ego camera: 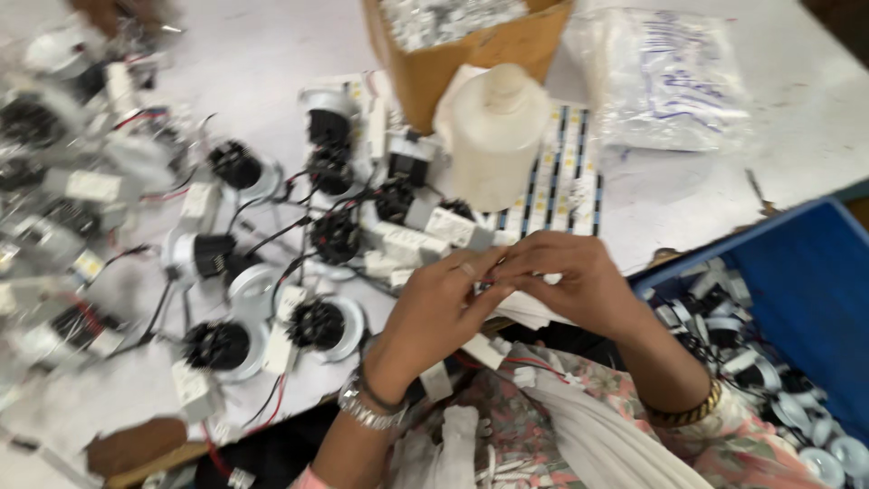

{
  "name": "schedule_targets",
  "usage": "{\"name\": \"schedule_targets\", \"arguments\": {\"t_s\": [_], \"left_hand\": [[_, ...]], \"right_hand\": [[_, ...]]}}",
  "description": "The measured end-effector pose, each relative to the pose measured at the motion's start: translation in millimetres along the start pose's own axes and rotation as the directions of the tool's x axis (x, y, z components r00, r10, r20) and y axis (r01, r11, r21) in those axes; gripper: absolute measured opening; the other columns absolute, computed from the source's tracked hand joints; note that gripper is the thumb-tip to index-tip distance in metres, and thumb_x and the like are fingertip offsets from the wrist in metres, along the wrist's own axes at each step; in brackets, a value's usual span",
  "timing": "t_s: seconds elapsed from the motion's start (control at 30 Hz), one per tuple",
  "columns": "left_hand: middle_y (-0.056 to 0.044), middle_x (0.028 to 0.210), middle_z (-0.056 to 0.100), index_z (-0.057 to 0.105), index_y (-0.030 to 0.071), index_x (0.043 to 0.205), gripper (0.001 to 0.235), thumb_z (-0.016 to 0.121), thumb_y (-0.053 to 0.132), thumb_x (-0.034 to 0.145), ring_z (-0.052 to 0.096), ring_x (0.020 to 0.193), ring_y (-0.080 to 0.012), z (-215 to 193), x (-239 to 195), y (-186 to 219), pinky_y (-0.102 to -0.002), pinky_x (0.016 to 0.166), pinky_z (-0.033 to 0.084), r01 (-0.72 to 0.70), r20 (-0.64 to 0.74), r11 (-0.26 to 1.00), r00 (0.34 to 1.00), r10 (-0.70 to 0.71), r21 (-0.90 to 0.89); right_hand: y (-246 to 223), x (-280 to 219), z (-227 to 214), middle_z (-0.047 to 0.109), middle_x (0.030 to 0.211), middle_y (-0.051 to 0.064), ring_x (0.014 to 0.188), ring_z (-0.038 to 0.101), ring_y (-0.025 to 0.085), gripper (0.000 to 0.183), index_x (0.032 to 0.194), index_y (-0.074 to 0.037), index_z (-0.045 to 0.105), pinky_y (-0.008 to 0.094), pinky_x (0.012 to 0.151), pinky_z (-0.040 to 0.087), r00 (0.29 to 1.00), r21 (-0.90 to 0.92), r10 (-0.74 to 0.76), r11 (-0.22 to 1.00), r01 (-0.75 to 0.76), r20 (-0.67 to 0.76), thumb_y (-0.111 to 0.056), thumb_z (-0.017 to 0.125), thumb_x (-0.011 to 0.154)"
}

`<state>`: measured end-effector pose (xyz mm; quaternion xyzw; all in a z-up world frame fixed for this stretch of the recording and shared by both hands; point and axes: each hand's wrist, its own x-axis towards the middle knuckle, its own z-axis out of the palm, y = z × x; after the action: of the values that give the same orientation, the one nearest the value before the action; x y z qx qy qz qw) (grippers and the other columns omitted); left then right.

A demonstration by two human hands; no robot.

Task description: The person picks up small adhesive labels from a sheet and applies them to various electronic components and wire connectors on a assembly table.

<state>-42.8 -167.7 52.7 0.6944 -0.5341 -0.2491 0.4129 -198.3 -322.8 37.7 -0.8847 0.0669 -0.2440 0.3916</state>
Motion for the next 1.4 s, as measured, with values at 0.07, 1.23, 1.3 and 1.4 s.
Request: {"name": "schedule_targets", "arguments": {"t_s": [0.07, 1.23, 1.3, 1.4], "left_hand": [[-0.012, 0.095, 0.074, 0.071, 0.003, 0.120, 0.037, 0.074, 0.025, 0.090, 0.073, 0.074, -0.0262, 1.5, -1.6, -5.5, -0.036, 0.067, 0.057, -0.117, -0.033, 0.993, 0.993, 0.117, -0.018], [-0.005, 0.083, 0.065, 0.074, 0.004, 0.098, 0.012, 0.074, 0.007, 0.087, 0.052, 0.056, -0.0130, 31.2, -19.4, -23.8, -0.029, 0.051, 0.042, -0.164, -0.423, 0.982, 0.900, 0.110, -0.094], [-0.005, 0.082, 0.064, 0.073, 0.003, 0.096, 0.010, 0.073, 0.007, 0.087, 0.052, 0.056, -0.0143, 30.6, -20.4, -23.4, -0.029, 0.051, 0.041, -0.152, -0.407, 0.985, 0.907, 0.106, -0.081], [-0.005, 0.083, 0.063, 0.069, 0.003, 0.094, 0.005, 0.071, 0.005, 0.089, 0.057, 0.062, -0.0138, 28.7, -18.8, -20.9, -0.028, 0.056, 0.045, -0.215, -0.429, 0.974, 0.889, 0.162, -0.077]], "right_hand": [[1.3, -1.4, -2.8, 0.077, 0.095, 0.005, 0.084, 0.075, 0.016, 0.018, 0.097, -0.010, 0.080, 0.029, 0.071, 0.059, 0.999, 0.076, 0.026, 0.997, -0.029, 0.048, -0.001, 0.080, 0.082], [78.5, -17.3, 4.0, 0.069, 0.117, 0.007, 0.105, 0.069, 0.013, 0.026, 0.111, -0.001, 0.073, 0.028, 0.088, 0.060, 0.923, 0.620, 0.361, 0.757, -0.207, -0.133, 0.001, 0.076, 0.085], [73.1, -26.8, 9.2, 0.070, 0.117, 0.008, 0.104, 0.067, 0.013, 0.032, 0.116, 0.001, 0.072, 0.028, 0.088, 0.058, 0.925, 0.688, 0.377, 0.683, -0.245, -0.046, 0.004, 0.076, 0.084], [76.5, -33.0, 17.9, 0.072, 0.116, 0.013, 0.099, 0.066, 0.014, 0.032, 0.119, 0.006, 0.073, 0.030, 0.086, 0.055, 0.919, 0.713, 0.393, 0.633, -0.303, 0.041, 0.008, 0.077, 0.087]]}}
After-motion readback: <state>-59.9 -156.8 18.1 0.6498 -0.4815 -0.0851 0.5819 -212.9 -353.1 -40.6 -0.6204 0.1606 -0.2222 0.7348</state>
